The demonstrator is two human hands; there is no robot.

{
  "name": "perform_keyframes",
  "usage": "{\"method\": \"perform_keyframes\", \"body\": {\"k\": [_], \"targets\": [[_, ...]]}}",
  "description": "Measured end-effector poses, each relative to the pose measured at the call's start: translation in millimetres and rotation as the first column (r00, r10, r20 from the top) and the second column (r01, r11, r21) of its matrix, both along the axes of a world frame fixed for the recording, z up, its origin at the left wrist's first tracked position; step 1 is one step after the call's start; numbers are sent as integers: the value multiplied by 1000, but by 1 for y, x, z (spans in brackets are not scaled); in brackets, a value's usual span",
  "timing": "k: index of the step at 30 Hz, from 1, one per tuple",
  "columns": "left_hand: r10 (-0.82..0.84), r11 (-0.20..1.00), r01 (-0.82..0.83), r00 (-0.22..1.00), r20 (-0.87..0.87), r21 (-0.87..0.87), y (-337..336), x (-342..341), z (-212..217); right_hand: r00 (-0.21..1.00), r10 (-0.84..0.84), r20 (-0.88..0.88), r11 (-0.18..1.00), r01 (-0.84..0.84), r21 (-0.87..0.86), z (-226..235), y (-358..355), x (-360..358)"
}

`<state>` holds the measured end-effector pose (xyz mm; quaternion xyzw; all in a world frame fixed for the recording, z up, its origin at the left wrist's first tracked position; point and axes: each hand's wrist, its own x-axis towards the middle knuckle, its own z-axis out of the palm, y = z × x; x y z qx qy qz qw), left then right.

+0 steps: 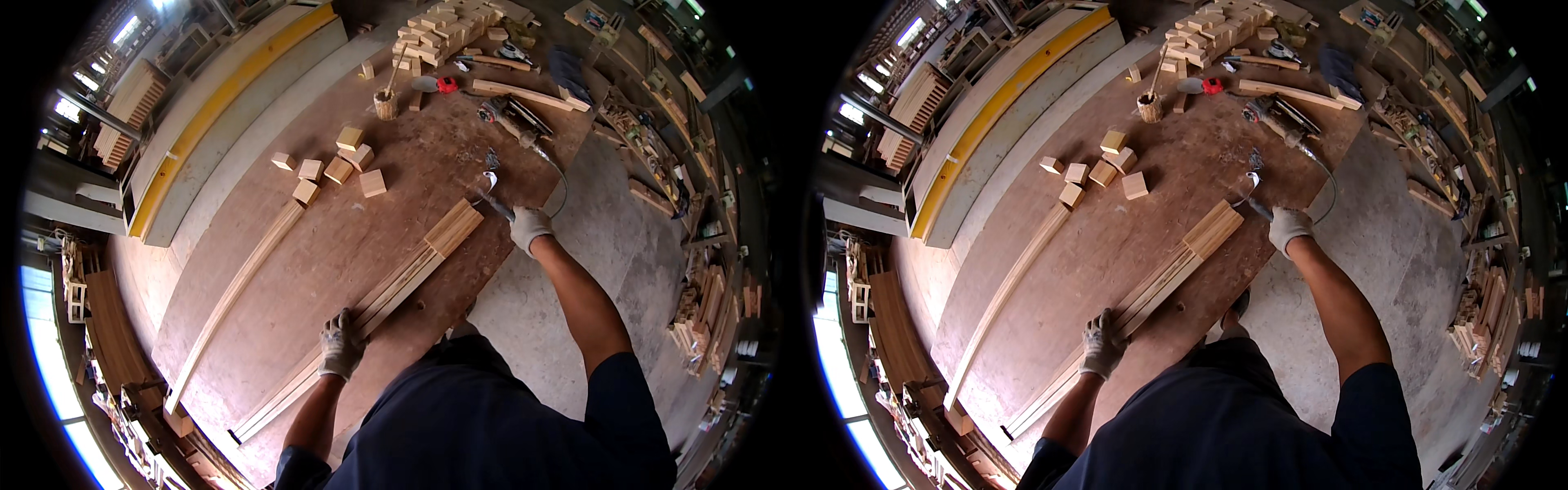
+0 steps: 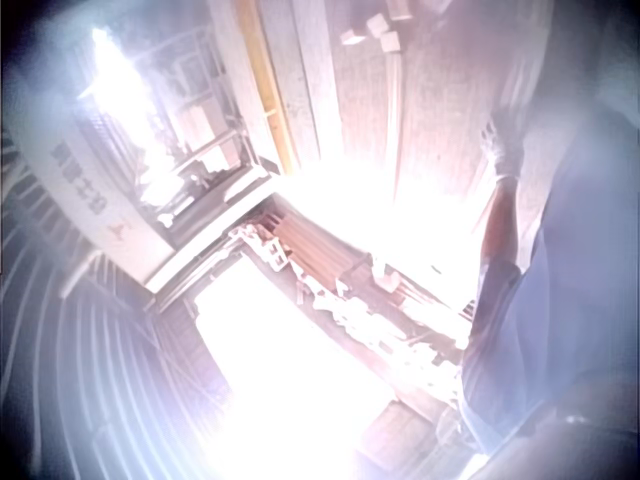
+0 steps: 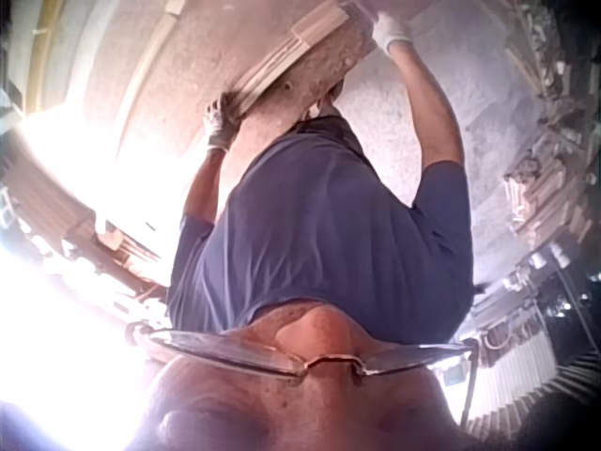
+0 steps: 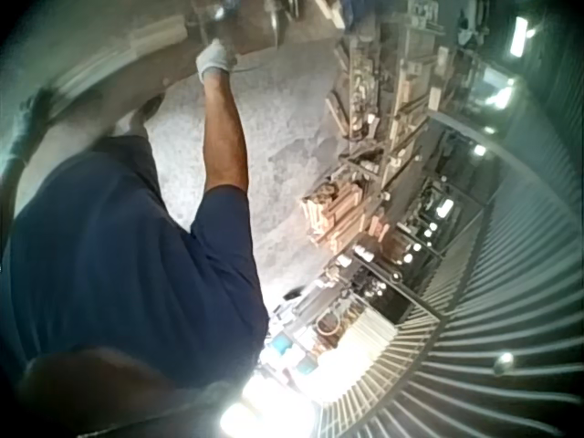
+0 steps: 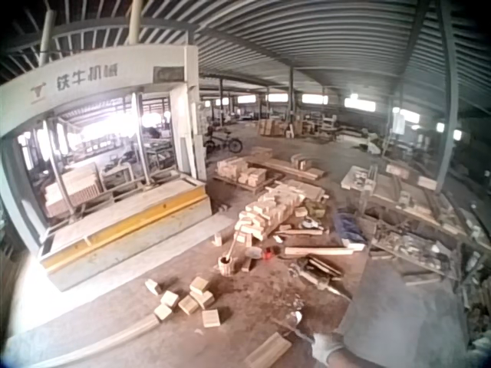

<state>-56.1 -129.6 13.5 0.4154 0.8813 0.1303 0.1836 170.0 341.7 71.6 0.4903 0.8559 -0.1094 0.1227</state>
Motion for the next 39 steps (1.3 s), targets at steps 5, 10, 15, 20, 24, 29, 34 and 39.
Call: {"method": "perform_keyframes", "body": {"k": [5, 10, 15, 20, 24, 29, 34, 39], "targets": [[3, 1000, -4, 1000, -6, -14, 0, -1, -1, 996, 91, 21, 996, -91, -4, -11, -7, 2], [10, 1000, -10, 1000, 6, -26, 1, -2, 0, 984, 174, 41, 984, -175, 24, -8, -7, 3], [5, 999, -3, 999, 44, -37, 0, -4, 2, 981, 12, -193, 996, 6, 93, -4, -7, 21], [-8, 998, 11, 998, 59, -59, -31, -13, 1, 902, -81, -423, 990, 123, 71, -14, -43, 75], [-15, 990, 17, 1000, 13, -143, -73, -22, 5, 893, -205, -400, 979, 184, -92, -27, -103, 131], [-69, 985, 72, 997, 23, -156, -62, -25, 11, 956, -283, -76, 911, 243, -335, -71, -177, 203], [-120, 986, 126, 991, 65, -107, -4, -14, 25, 959, -220, 176, 841, 278, -465, -81, -217, 222], [-165, 982, 170, 984, 59, -80, 75, -11, 20, 925, -351, 147, 758, 373, -534, -89, -225, 223]]}}
